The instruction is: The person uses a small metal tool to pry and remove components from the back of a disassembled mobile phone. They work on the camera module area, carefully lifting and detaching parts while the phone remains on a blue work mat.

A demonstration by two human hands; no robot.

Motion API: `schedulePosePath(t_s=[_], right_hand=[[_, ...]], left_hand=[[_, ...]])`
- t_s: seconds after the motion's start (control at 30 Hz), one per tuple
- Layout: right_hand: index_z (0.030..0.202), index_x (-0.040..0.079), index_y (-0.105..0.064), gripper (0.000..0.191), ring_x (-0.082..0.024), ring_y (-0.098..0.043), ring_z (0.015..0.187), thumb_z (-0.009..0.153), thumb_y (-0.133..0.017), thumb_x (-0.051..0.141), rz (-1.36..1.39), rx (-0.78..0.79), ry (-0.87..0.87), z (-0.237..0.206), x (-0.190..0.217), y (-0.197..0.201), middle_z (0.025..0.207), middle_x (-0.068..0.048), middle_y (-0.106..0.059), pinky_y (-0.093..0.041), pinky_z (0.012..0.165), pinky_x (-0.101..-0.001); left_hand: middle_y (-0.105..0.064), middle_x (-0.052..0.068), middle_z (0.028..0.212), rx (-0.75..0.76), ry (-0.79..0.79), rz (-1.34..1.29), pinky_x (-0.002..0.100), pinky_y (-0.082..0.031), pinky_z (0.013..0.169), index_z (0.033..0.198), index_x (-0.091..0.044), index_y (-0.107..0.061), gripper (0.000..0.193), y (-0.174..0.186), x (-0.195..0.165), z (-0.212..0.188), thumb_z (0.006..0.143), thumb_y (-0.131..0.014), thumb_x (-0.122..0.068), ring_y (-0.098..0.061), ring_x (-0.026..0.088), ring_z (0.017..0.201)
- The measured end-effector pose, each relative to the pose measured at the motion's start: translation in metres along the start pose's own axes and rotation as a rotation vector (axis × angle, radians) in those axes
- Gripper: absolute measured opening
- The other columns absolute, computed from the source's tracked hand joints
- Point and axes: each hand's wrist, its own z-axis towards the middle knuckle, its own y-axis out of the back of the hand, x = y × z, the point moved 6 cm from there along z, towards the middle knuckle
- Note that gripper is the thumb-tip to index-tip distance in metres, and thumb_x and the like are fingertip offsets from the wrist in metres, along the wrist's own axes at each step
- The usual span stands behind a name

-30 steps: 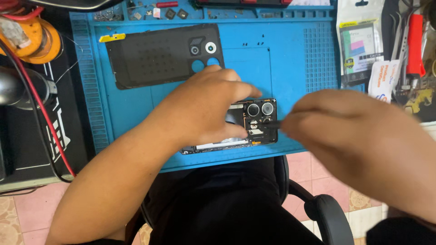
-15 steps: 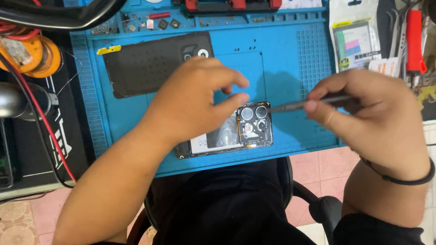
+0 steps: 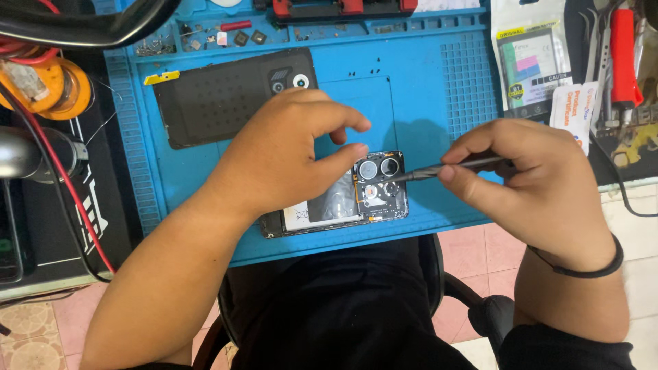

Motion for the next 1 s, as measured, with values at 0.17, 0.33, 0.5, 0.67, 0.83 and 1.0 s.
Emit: schedulePosePath(t_s=[0.17,0.33,0.5,0.67,0.83,1.0], right_hand=[[0.098,0.003,-0.07,0.017,-0.012,-0.074,0.083,0.086,-0.079,0.009,0.297,-0.044,-0.181,-0.002,-0.013,0.002,0.09,-0.007,-0.074,-0.058,0.07,-0.0229],[0.094,0.001,-0.073,0.018,-0.014,-0.073,0.08,0.081,-0.083,0.008,0.006,0.029,0.015,0.003,-0.004,-0.003,0.086,-0.008,-0.074,-0.055,0.068,-0.0255],[0.094,0.001,-0.071,0.017,-0.014,-0.074,0.084,0.081,-0.082,0.007,0.094,0.028,-0.001,0.001,-0.008,-0.01,0.09,-0.007,-0.074,-0.056,0.071,-0.0248],[0.095,0.001,-0.071,0.017,-0.014,-0.072,0.084,0.082,-0.081,0.007,0.232,-0.007,-0.087,-0.004,-0.014,-0.005,0.09,-0.006,-0.074,-0.057,0.073,-0.0245],[0.094,0.002,-0.071,0.017,-0.013,-0.073,0.082,0.083,-0.081,0.008,0.266,-0.027,-0.133,-0.003,-0.018,-0.005,0.09,-0.006,-0.074,-0.057,0.07,-0.0246],[0.092,0.001,-0.072,0.018,-0.013,-0.071,0.079,0.079,-0.083,0.007,0.08,0.018,-0.01,-0.001,-0.013,-0.011,0.087,-0.006,-0.074,-0.053,0.067,-0.0252]], left_hand=[[-0.068,0.004,0.098,0.15,-0.032,-0.085,0.037,-0.053,0.085,0.108,-0.011,-0.078,0.037,-0.01,-0.004,-0.006,0.072,-0.082,-0.019,-0.06,0.025,0.102],[-0.068,0.003,0.096,0.181,-0.006,-0.038,0.038,-0.052,0.087,0.111,-0.014,-0.08,0.038,-0.015,-0.006,-0.005,0.073,-0.079,-0.016,-0.059,0.025,0.102],[-0.069,0.001,0.094,0.116,0.074,-0.025,0.037,-0.052,0.086,0.115,-0.014,-0.078,0.037,-0.005,0.002,-0.002,0.078,-0.078,-0.017,-0.062,0.022,0.1],[-0.07,0.001,0.094,0.204,0.095,-0.059,0.035,-0.053,0.084,0.11,-0.015,-0.079,0.036,-0.013,0.001,-0.005,0.074,-0.078,-0.016,-0.062,0.021,0.101],[-0.068,0.005,0.094,0.264,-0.016,-0.041,0.038,-0.052,0.085,0.107,-0.015,-0.081,0.039,-0.02,-0.007,-0.007,0.069,-0.082,-0.018,-0.06,0.026,0.1],[-0.068,0.004,0.092,0.256,0.024,0.002,0.038,-0.052,0.086,0.111,-0.015,-0.08,0.04,-0.019,-0.002,-0.006,0.071,-0.079,-0.017,-0.06,0.026,0.1]])
